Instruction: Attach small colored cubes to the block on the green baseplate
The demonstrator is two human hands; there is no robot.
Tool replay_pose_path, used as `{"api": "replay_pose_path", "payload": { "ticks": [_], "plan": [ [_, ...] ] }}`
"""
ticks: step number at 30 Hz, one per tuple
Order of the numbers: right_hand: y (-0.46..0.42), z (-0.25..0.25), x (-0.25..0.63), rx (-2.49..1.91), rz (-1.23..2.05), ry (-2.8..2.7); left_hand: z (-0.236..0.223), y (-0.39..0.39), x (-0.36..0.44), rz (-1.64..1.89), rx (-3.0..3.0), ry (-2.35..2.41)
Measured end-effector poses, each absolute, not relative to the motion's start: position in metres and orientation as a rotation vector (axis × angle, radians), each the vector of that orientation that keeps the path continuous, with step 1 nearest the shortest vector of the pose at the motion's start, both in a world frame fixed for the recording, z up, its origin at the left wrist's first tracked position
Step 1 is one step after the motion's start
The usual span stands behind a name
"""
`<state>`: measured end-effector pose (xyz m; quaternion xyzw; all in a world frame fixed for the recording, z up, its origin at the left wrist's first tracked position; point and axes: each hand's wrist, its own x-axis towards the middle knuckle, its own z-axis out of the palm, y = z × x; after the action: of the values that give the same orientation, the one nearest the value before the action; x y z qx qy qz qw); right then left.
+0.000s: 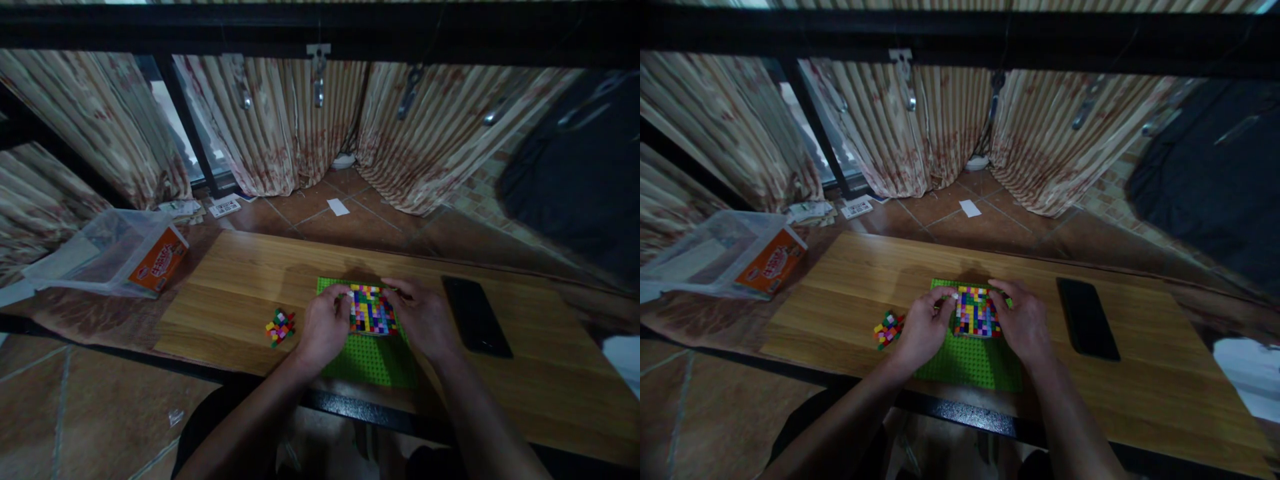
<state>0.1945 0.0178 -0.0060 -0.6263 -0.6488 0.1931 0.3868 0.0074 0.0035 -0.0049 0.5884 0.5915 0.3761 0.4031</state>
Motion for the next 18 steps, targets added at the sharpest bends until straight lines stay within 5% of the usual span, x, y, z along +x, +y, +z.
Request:
{"api": "replay_pose_path", "payload": {
  "ticks": [18],
  "plan": [
    [-0.001,0.0,0.163,-1.197,0.552,-1.851,0.007,0.002,0.003,0.964,1.542,1.183]
  ]
}}
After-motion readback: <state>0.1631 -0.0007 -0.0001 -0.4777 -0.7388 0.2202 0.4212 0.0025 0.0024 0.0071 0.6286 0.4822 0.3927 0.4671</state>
